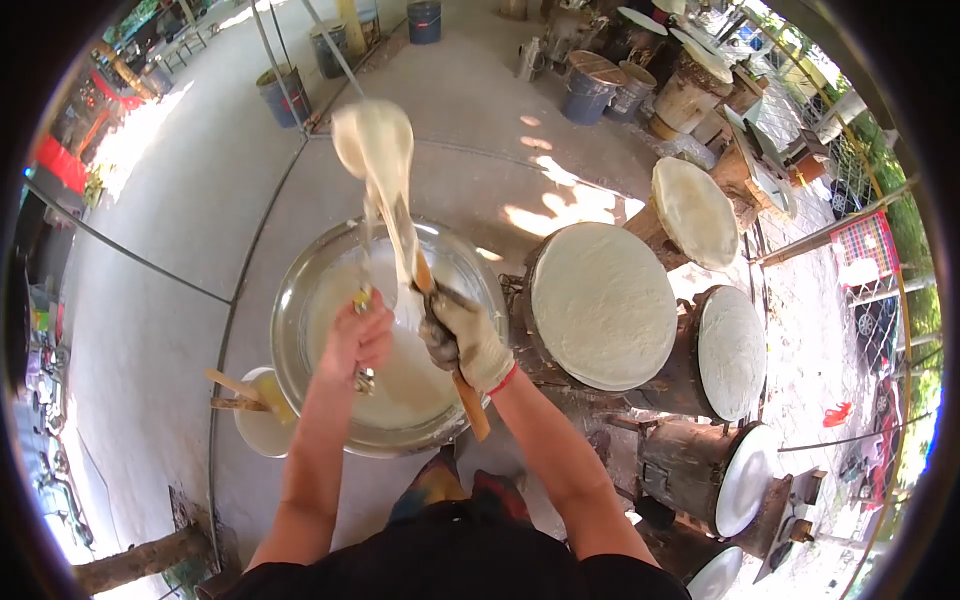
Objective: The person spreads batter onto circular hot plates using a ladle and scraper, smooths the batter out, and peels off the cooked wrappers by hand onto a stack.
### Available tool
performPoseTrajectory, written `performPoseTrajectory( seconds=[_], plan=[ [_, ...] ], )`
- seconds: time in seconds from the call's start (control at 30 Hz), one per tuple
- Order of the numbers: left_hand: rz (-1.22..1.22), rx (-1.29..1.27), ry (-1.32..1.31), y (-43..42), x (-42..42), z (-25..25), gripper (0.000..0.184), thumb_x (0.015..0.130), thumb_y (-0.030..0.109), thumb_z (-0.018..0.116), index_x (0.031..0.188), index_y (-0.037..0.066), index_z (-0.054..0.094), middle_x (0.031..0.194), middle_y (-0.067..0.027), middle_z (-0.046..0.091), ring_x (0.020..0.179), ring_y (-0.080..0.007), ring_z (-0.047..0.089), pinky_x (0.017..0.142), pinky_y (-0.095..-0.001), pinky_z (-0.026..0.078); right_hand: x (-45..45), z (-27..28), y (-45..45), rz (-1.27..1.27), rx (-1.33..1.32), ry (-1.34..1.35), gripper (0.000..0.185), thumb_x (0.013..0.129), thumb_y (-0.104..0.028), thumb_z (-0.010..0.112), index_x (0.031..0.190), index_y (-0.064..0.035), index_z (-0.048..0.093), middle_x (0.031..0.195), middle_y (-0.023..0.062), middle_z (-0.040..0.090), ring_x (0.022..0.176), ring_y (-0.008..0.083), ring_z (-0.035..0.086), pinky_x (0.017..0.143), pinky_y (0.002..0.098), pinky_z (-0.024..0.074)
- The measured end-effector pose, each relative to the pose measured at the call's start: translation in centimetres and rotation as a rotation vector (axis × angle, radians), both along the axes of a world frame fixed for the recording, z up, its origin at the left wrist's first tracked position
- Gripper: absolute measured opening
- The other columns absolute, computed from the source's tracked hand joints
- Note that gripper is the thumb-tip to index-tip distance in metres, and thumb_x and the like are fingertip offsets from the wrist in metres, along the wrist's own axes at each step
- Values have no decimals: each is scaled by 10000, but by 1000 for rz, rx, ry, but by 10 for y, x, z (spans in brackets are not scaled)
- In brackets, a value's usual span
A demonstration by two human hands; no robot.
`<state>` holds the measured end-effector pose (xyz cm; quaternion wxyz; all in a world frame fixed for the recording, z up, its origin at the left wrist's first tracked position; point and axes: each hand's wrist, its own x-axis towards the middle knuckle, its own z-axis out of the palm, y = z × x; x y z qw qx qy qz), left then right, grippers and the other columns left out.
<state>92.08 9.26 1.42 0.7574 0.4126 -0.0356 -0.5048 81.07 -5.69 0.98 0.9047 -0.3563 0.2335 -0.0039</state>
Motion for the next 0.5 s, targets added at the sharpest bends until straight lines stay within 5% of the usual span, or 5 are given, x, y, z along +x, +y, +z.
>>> performPoseTrajectory(
  seconds=[0.2, 0.23, 0.33, 0.4, 0.5],
  plan=[
    [-76, -123, -375, 5, -37, 114, 91, 918, 71, 478, 895, 125, 409, 553, 51, 306, 376, -30, 263, 328, -213, 210, -69, 57, -16, 143, 58, -599, 466, 935, -391, 524, 1297, -110, 435, 581, 18, 455, 367, 72, 323, 329, 232, 249],
    [-75, -108, -401, 7, -49, 115, 94, 916, 67, 479, 896, 124, 407, 550, 50, 305, 375, -30, 263, 328, -216, 211, -85, 56, -16, 106, 41, -583, 411, 945, -306, 528, 1287, -97, 438, 586, 24, 461, 372, 77, 335, 330, 232, 252],
    [-89, 86, -376, 13, -88, 96, 97, 914, 79, 492, 874, 122, 414, 550, 51, 304, 385, -28, 275, 334, -221, 217, -147, 44, -9, -80, 67, -177, 254, 932, -179, 502, 1167, -86, 525, 606, 19, 490, 409, 78, 368, 356, 223, 261],
    [-133, 237, -264, 22, -116, 61, 136, 918, 99, 498, 807, 118, 421, 547, 56, 309, 388, -27, 277, 333, -218, 219, -180, 7, -8, -175, -134, 101, 220, 937, -205, 515, 1113, -87, 575, 619, 3, 504, 411, 75, 381, 358, 238, 289],
    [-373, 220, 183, 41, -127, -38, 278, 934, 156, 493, 676, 138, 391, 538, 68, 319, 389, -20, 274, 330, -202, 214, -235, -56, -10, -155, -251, 319, 205, 935, -224, 529, 1070, -87, 601, 624, -14, 507, 418, 68, 394, 361, 242, 300]
  ],
)
